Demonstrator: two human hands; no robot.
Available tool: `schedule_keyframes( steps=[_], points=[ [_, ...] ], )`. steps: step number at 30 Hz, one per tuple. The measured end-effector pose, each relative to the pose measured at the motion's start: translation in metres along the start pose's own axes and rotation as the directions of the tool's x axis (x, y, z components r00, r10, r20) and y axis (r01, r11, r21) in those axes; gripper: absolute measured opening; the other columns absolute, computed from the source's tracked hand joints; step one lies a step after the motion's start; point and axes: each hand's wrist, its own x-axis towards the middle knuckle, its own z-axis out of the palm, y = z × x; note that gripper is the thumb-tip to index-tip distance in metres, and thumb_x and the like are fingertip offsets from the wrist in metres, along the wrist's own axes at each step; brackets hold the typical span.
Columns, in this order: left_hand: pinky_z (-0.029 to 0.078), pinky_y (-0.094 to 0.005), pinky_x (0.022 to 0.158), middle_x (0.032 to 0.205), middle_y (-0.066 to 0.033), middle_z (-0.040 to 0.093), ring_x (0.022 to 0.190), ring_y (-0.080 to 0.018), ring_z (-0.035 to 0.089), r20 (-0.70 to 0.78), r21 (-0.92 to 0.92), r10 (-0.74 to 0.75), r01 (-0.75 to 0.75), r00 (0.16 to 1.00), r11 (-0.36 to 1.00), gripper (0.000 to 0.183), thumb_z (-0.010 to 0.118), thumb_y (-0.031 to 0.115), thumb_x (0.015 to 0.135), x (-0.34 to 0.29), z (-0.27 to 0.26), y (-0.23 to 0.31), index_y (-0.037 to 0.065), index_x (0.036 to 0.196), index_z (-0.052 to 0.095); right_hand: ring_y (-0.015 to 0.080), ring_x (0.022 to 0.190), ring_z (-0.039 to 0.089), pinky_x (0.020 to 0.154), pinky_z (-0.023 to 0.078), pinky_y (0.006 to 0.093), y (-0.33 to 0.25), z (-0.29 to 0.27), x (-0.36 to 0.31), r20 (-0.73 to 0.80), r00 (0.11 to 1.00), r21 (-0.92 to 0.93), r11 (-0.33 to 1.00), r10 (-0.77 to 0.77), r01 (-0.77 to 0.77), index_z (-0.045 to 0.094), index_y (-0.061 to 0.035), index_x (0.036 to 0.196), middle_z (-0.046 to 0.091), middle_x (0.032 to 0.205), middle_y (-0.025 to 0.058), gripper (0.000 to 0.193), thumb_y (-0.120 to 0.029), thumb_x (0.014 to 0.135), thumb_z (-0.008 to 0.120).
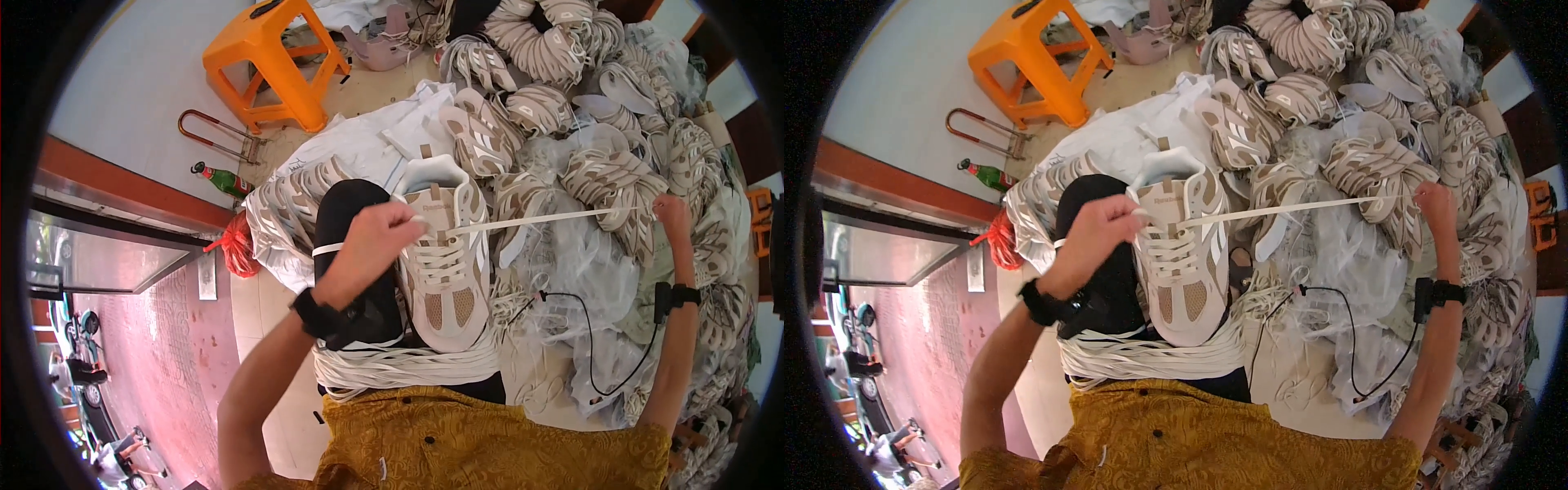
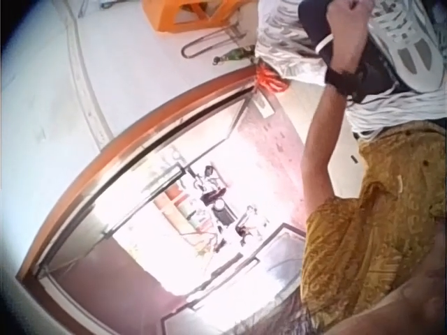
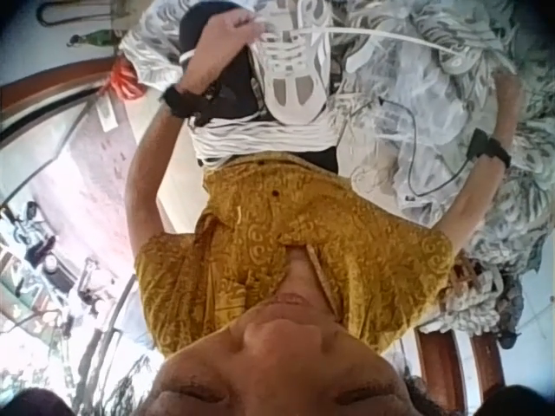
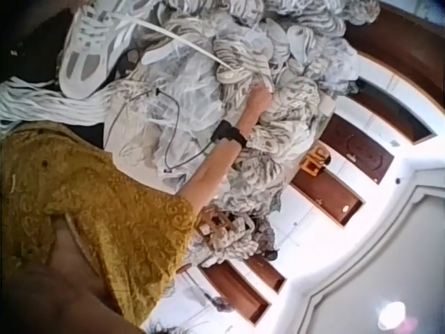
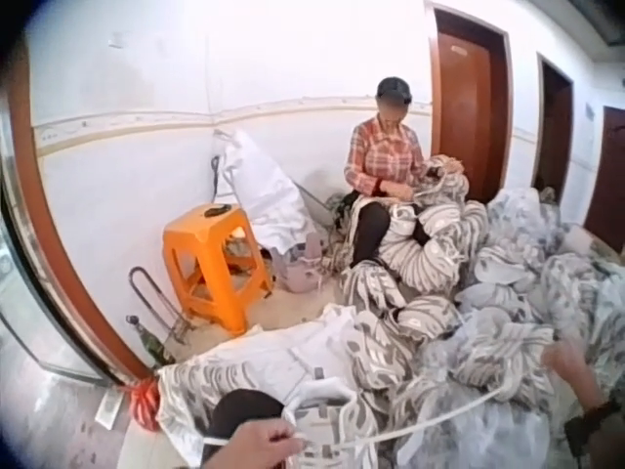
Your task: Lacing a new sneaker in a manufacturing or assembly setting.
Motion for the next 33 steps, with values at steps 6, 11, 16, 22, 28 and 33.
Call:
schedule_keyframes(
  steps=[6,11,16,22,28,33],
  points=[
    [0.038,-0.0200,0.075,0.082,0.0003,0.058,0.080,-0.0050,0.049,0.302,-0.136,0.047,-0.006,0.952,0.991,0.018,0.055,0.014,0.081,0.012,-0.013,0.020,-0.001,0.091,0.060,0.0341,0.065,0.056,0.058,0.043,0.0414,-0.001,-0.002,-0.004,-0.024,1.000,-0.110,0.994,-0.014,0.011,0.061,-0.0099,0.070,0.058,0.067,0.0146,0.010,-0.016,0.067,0.055],
    [0.041,-0.0201,0.072,0.081,-0.0003,0.060,0.076,-0.0087,0.055,0.292,-0.120,-0.029,0.066,0.956,0.991,0.016,0.056,0.010,0.079,0.018,-0.006,0.016,-0.003,0.089,0.059,0.0348,0.065,0.056,0.058,0.043,0.0428,0.003,-0.004,-0.002,-0.034,0.999,-0.103,0.995,0.012,-0.015,0.060,-0.0085,0.068,0.057,0.066,0.0149,0.010,-0.017,0.068,0.054],
    [0.044,-0.0219,0.064,0.073,-0.0043,0.061,0.068,-0.0111,0.058,0.216,0.253,-0.059,0.002,0.975,0.967,0.016,0.057,0.008,0.075,0.014,-0.001,0.019,-0.003,0.088,0.058,0.0325,0.069,0.056,0.058,0.044,0.0412,0.082,-0.009,0.018,-0.108,0.980,-0.463,0.881,-0.165,0.097,0.057,-0.0067,0.075,0.058,0.073,0.0135,0.008,-0.011,0.072,0.052],
    [0.046,-0.0260,0.060,0.068,-0.0109,0.060,0.062,-0.0149,0.059,0.059,0.456,0.146,-0.157,0.988,0.876,0.015,0.056,0.007,0.074,0.014,0.023,0.007,0.001,0.088,0.057,0.0266,0.071,0.057,0.059,0.045,0.0367,0.186,-0.047,0.041,-0.228,0.972,-0.722,0.680,-0.054,-0.132,0.053,-0.0065,0.077,0.055,0.074,0.0098,0.007,-0.012,0.082,0.051],
    [0.046,-0.0276,0.060,0.070,-0.0120,0.059,0.064,-0.0188,0.059,0.069,0.519,0.349,-0.332,0.935,0.787,0.011,0.055,0.003,0.076,0.023,0.023,0.000,0.002,0.086,0.056,0.0250,0.067,0.055,0.057,0.043,0.0345,0.196,-0.093,0.096,-0.305,0.952,-0.900,0.317,0.031,-0.299,0.051,-0.0063,0.075,0.053,0.074,0.0105,0.016,-0.016,0.086,0.045],
    [0.046,-0.0280,0.061,0.075,-0.0133,0.059,0.070,-0.0264,0.059,0.051,0.456,0.184,-0.187,0.982,0.870,0.011,0.056,0.003,0.075,0.019,0.019,0.009,0.002,0.086,0.055,0.0259,0.069,0.054,0.059,0.043,0.0339,0.138,-0.124,0.101,-0.418,0.906,-0.630,0.740,-0.066,-0.236,0.050,-0.0074,0.081,0.049,0.073,0.0087,0.007,-0.014,0.082,0.048]
  ],
)
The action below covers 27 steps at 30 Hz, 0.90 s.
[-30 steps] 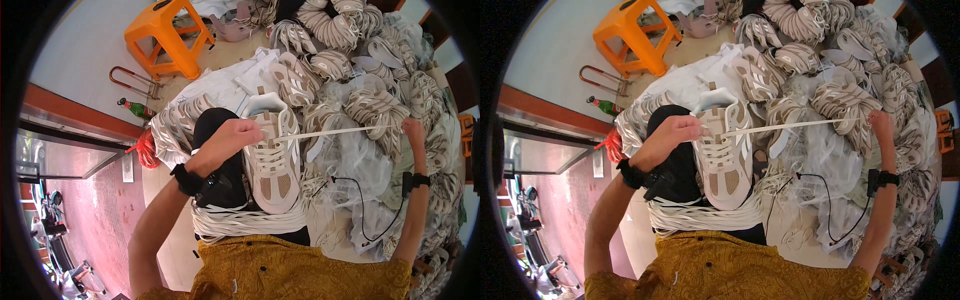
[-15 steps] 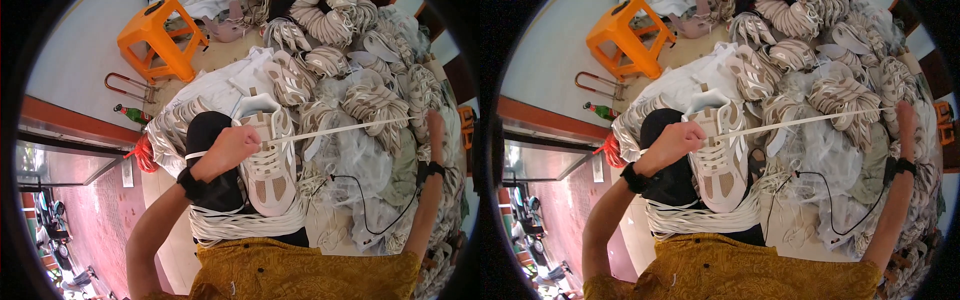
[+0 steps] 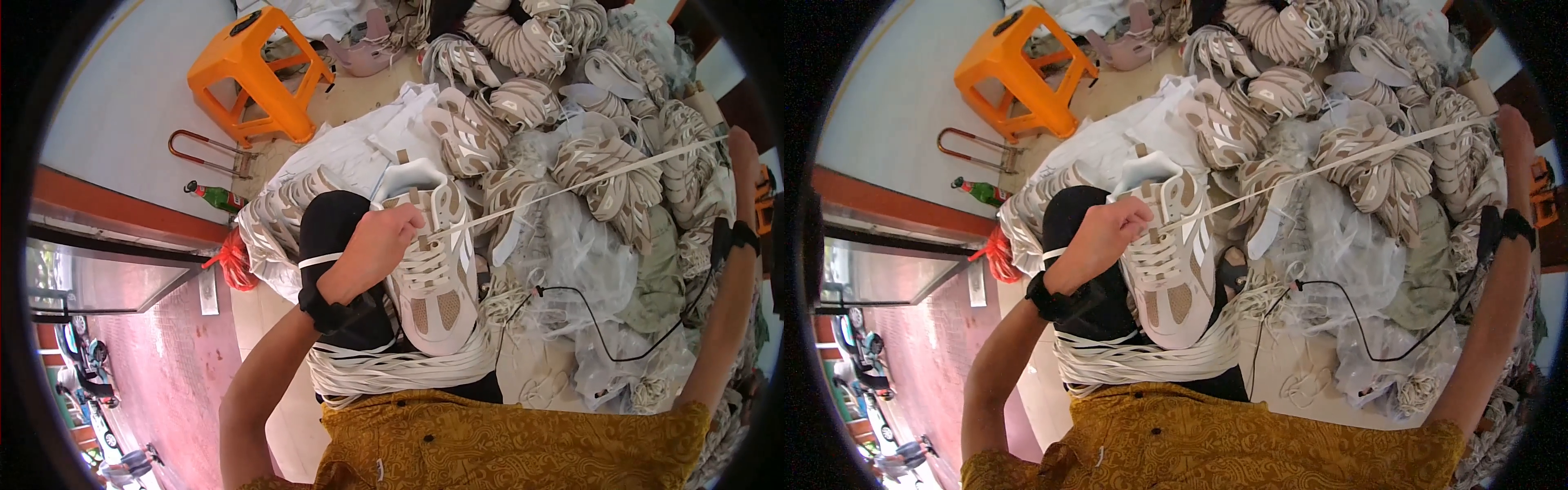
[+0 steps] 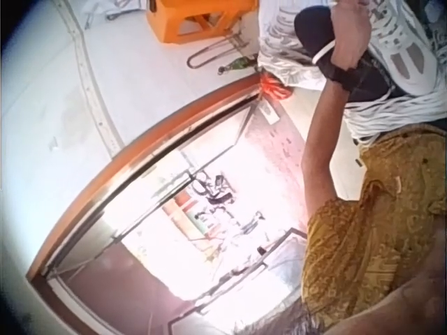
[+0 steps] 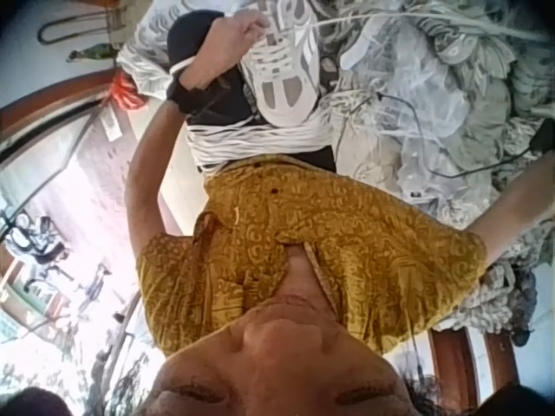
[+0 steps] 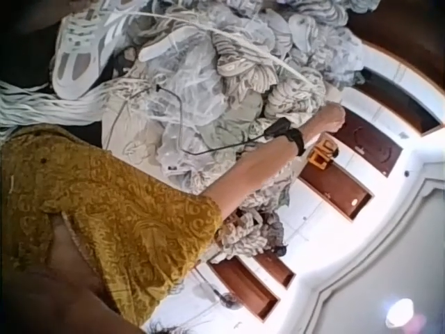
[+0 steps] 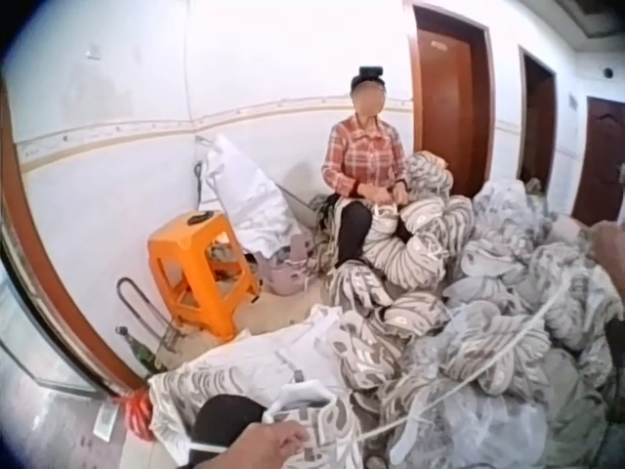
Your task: Lacing a new sneaker in a manufacturing or assembly setting.
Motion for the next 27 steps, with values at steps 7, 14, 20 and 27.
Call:
schedule_keyframes(
  steps=[7,14,20,27],
  points=[
    [0.046,-0.0359,0.058,0.074,-0.0118,0.053,0.065,-0.0271,0.056,-0.077,0.594,0.450,-0.321,0.890,0.738,0.003,0.054,0.003,0.068,-0.014,0.003,0.001,0.002,0.072,0.053,0.0300,0.091,0.054,0.079,0.043,0.0385,-0.154,-0.039,-0.054,-0.193,0.880,0.562,0.687,-0.434,0.461,0.059,-0.0086,0.097,0.058,0.100,0.0100,0.031,-0.010,0.066,0.058],
    [0.045,-0.0376,0.057,0.077,-0.0096,0.050,0.070,-0.0275,0.055,0.100,0.589,0.248,-0.258,0.964,0.766,0.007,0.055,0.012,0.073,-0.009,-0.002,-0.010,0.006,0.073,0.052,0.0208,0.085,0.053,0.073,0.042,0.0309,-0.367,-0.248,-0.162,-0.458,0.718,0.889,-0.289,-0.524,0.356,0.062,-0.0081,0.081,0.056,0.078,0.0044,0.025,-0.009,0.056,0.063],
    [0.046,-0.0368,0.056,0.074,-0.0087,0.051,0.067,-0.0267,0.056,0.048,0.556,0.264,-0.245,0.963,0.794,0.004,0.052,0.010,0.074,-0.022,-0.014,-0.015,0.006,0.072,0.052,0.0169,0.082,0.052,0.081,0.033,0.0312,-0.404,-0.258,-0.148,-0.537,0.465,0.793,-0.232,-0.704,0.564,0.060,-0.0099,0.071,0.055,0.075,0.0004,0.011,-0.016,0.062,0.058],
    [0.045,-0.0323,0.053,0.072,-0.0064,0.050,0.063,-0.0223,0.055,-0.126,0.526,0.353,-0.239,0.927,0.816,0.004,0.055,0.007,0.071,-0.023,-0.002,-0.012,0.006,0.072,0.051,0.0174,0.077,0.052,0.078,0.033,0.0306,-0.377,-0.225,-0.166,-0.412,0.628,0.904,-0.384,-0.660,0.188,0.059,-0.0099,0.062,0.056,0.072,0.0011,0.008,-0.017,0.059,0.062]
  ],
)
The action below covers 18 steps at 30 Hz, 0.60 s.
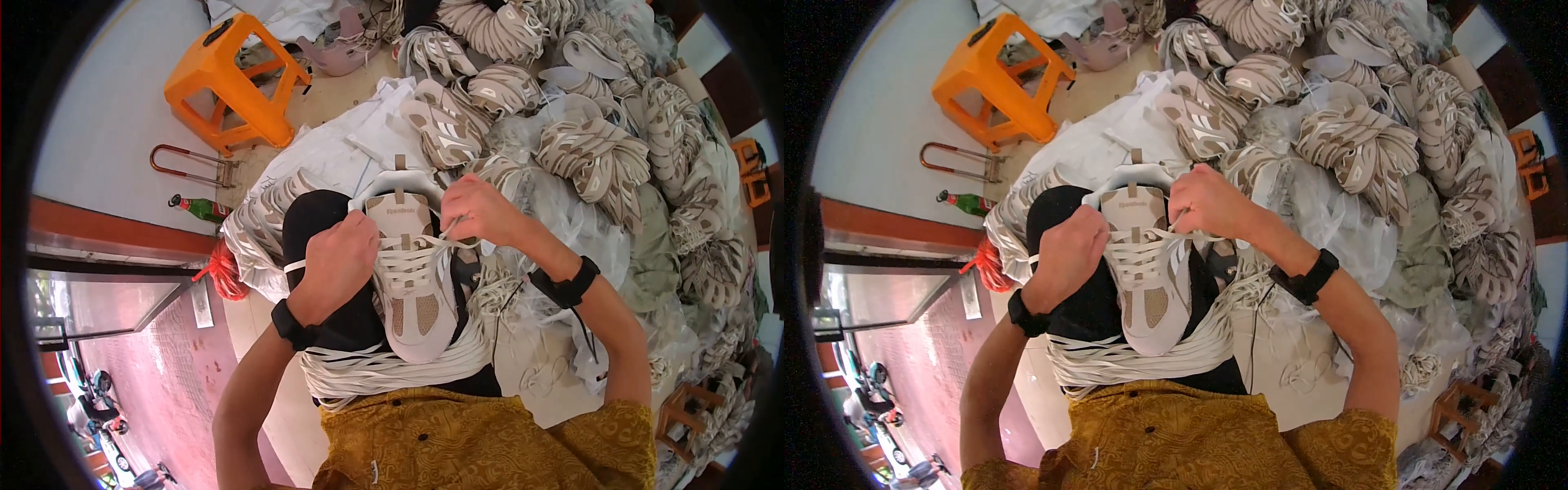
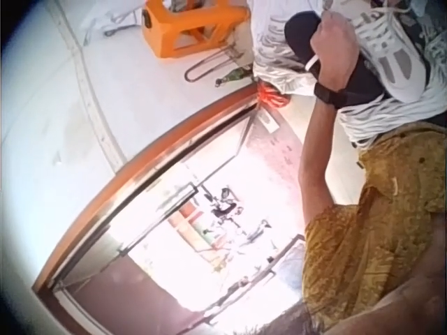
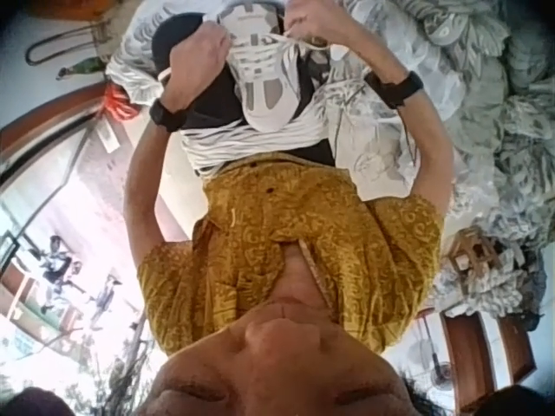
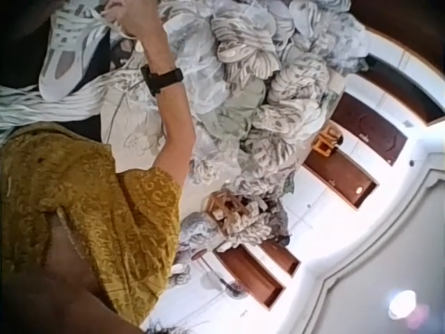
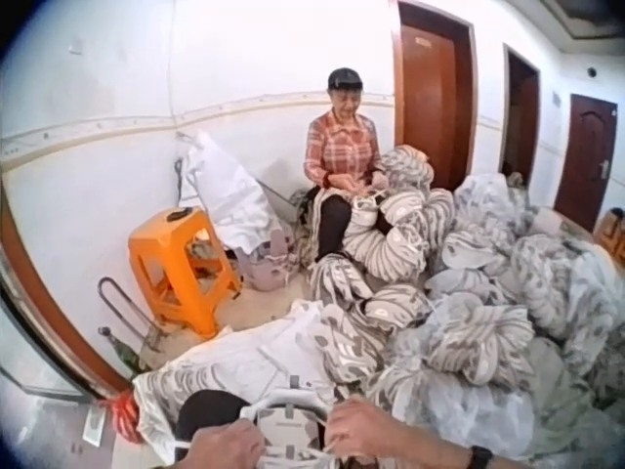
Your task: Lacing a new sneaker in a manufacturing or assembly setting.
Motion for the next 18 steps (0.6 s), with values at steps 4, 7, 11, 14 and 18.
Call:
schedule_keyframes(
  steps=[4,7,11,14,18],
  points=[
    [0.044,-0.0346,0.059,0.076,-0.0072,0.050,0.070,-0.0256,0.054,0.076,-0.005,-0.054,0.055,0.996,0.998,0.008,0.058,0.007,0.070,0.008,0.006,0.013,0.007,0.075,0.052,0.0163,0.078,0.052,0.076,0.032,0.0302,-0.003,-0.002,-0.008,-0.007,0.999,0.064,0.997,0.047,-0.046,0.060,-0.0103,0.062,0.056,0.072,-0.0001,0.009,-0.018,0.058,0.062],
    [0.042,-0.0345,0.066,0.078,-0.0063,0.051,0.076,-0.0250,0.051,0.028,0.112,0.177,-0.179,0.984,0.978,0.014,0.061,0.008,0.065,0.019,0.006,0.031,0.006,0.077,0.054,0.0154,0.079,0.052,0.074,0.032,0.0300,0.001,0.001,-0.004,-0.029,1.000,0.051,0.999,0.003,-0.001,0.059,-0.0106,0.061,0.056,0.072,-0.0007,0.010,-0.019,0.057,0.062],
    [0.040,-0.0349,0.071,0.081,-0.0054,0.052,0.080,-0.0247,0.049,0.138,0.006,0.261,-0.264,0.955,0.965,0.017,0.064,0.011,0.062,0.030,0.022,0.029,0.007,0.075,0.054,0.0150,0.079,0.052,0.074,0.031,0.0296,0.000,-0.001,-0.002,0.003,1.000,0.041,0.999,0.024,-0.024,0.059,-0.0107,0.059,0.056,0.073,-0.0010,0.010,-0.020,0.057,0.063],
    [0.040,-0.0357,0.070,0.078,-0.0063,0.052,0.079,-0.0257,0.048,0.184,0.008,0.268,-0.274,0.946,0.962,0.014,0.062,0.009,0.062,0.033,0.023,0.021,0.007,0.074,0.054,0.0146,0.078,0.051,0.074,0.031,0.0299,0.004,0.001,-0.004,-0.008,1.000,0.076,0.997,0.022,-0.021,0.059,-0.0108,0.058,0.055,0.071,-0.0012,0.011,-0.021,0.057,0.063],
    [0.041,-0.0369,0.069,0.073,-0.0082,0.050,0.076,-0.0280,0.048,0.109,-0.207,0.241,-0.215,0.964,0.954,0.011,0.058,0.003,0.063,0.032,0.021,0.016,0.006,0.074,0.053,0.0148,0.077,0.051,0.074,0.031,0.0297,0.003,0.003,-0.003,-0.017,0.999,0.054,0.998,0.039,-0.038,0.060,-0.0121,0.058,0.054,0.068,-0.0020,0.011,-0.022,0.058,0.064]
  ],
)
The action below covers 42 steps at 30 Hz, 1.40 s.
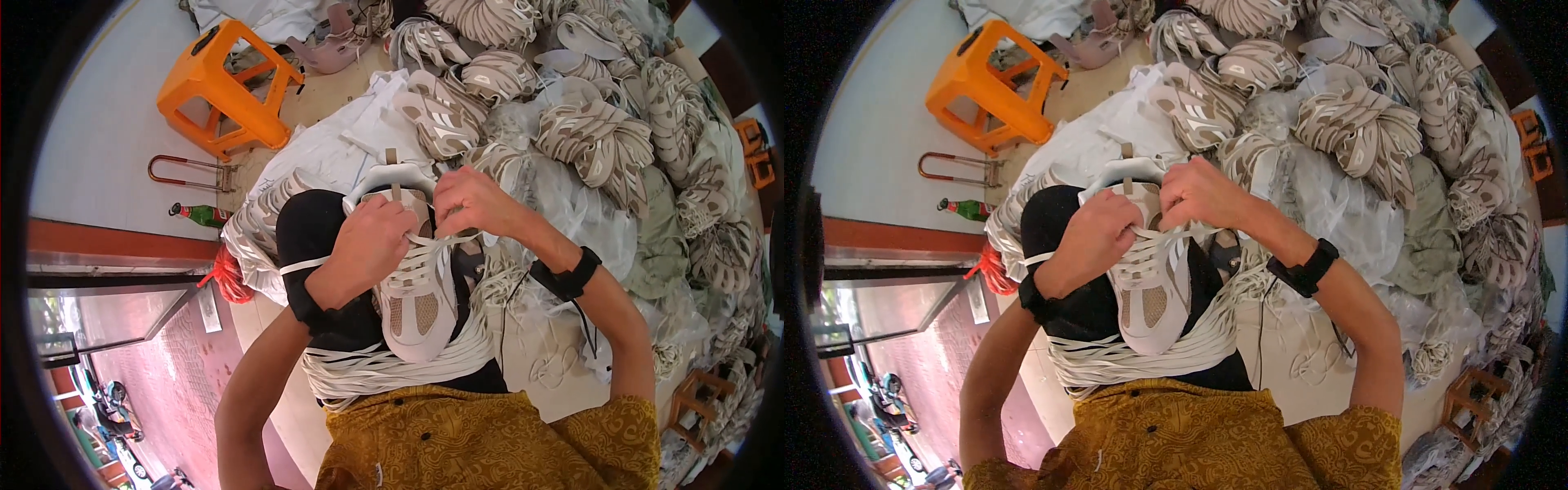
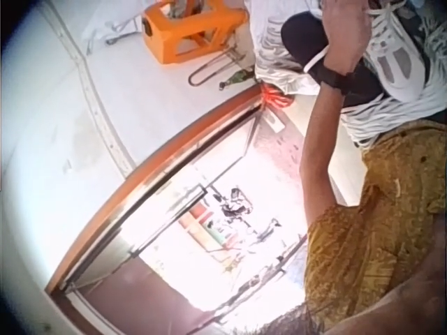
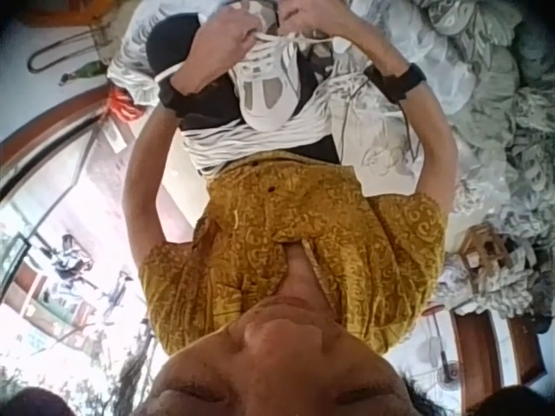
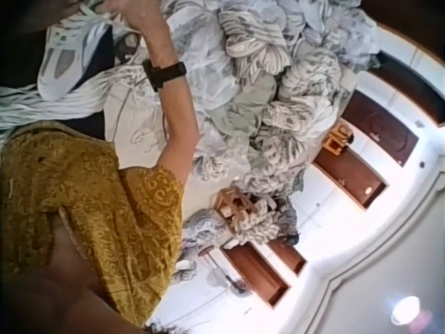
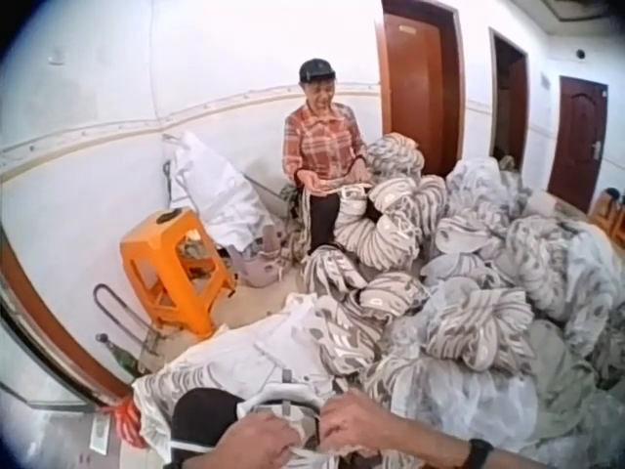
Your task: Lacing a new sneaker in a manufacturing or assembly setting.
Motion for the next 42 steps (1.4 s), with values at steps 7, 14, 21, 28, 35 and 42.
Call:
schedule_keyframes(
  steps=[7,14,21,28,35,42],
  points=[
    [0.041,-0.0354,0.072,0.076,-0.0070,0.051,0.079,-0.0249,0.048,0.004,-0.044,0.000,0.000,1.000,0.999,0.014,0.057,0.003,0.064,-0.004,-0.003,-0.002,0.006,0.077,0.052,0.0186,0.063,0.054,0.072,0.036,0.0289,-0.008,0.008,0.024,0.052,0.995,-0.057,0.995,0.089,-0.086,0.065,-0.0093,0.063,0.058,0.062,0.0050,0.017,-0.022,0.051,0.066],
    [0.042,-0.0368,0.066,0.071,-0.0096,0.049,0.074,-0.0285,0.049,-0.136,-0.058,0.043,-0.051,0.990,0.997,0.016,0.057,-0.001,0.062,-0.009,0.002,-0.004,0.004,0.074,0.051,0.0249,0.057,0.055,0.055,0.040,0.0316,-0.018,0.011,0.032,0.133,0.983,-0.060,0.991,0.129,-0.122,0.066,-0.0065,0.062,0.058,0.060,0.0085,0.019,-0.018,0.047,0.063],
    [0.043,-0.0352,0.068,0.073,-0.0088,0.051,0.075,-0.0267,0.050,-0.168,-0.041,0.009,-0.016,0.986,0.999,0.016,0.057,-0.002,0.060,-0.012,0.006,-0.001,0.004,0.074,0.051,0.0248,0.061,0.056,0.063,0.038,0.0353,-0.024,0.024,0.033,0.150,0.930,-0.147,0.938,0.334,-0.314,0.066,-0.0087,0.062,0.060,0.060,0.0073,0.021,-0.019,0.043,0.063],
    [0.043,-0.0352,0.067,0.074,-0.0099,0.051,0.075,-0.0282,0.050,-0.162,-0.063,0.004,-0.014,0.987,0.998,0.018,0.060,-0.002,0.060,-0.018,0.005,-0.005,0.002,0.075,0.050,0.0175,0.078,0.054,0.078,0.032,0.0364,-0.046,0.034,0.020,-0.098,0.989,-0.442,0.885,0.113,-0.145,0.058,-0.0097,0.052,0.059,0.066,-0.0003,0.009,-0.016,0.047,0.061],
    [0.042,-0.0342,0.074,0.079,-0.0085,0.052,0.087,-0.0261,0.050,-0.096,0.167,0.088,-0.071,0.992,0.983,0.019,0.062,0.005,0.061,-0.028,-0.017,-0.013,0.004,0.077,0.052,0.0144,0.089,0.050,0.085,0.027,0.0374,-0.037,0.024,0.008,-0.083,0.991,-0.233,0.965,0.104,-0.121,0.057,-0.0114,0.055,0.057,0.069,-0.0036,0.006,-0.012,0.052,0.063],
    [0.040,-0.0344,0.074,0.073,-0.0057,0.051,0.084,-0.0236,0.048,0.039,0.288,0.065,-0.073,0.997,0.955,0.009,0.061,0.012,0.063,-0.025,-0.019,-0.015,0.007,0.065,0.054,0.0131,0.091,0.048,0.083,0.025,0.0366,-0.038,0.016,0.008,0.040,0.988,-0.119,0.983,0.146,-0.141,0.061,-0.0122,0.059,0.057,0.070,-0.0061,0.009,-0.018,0.056,0.067]
  ],
)
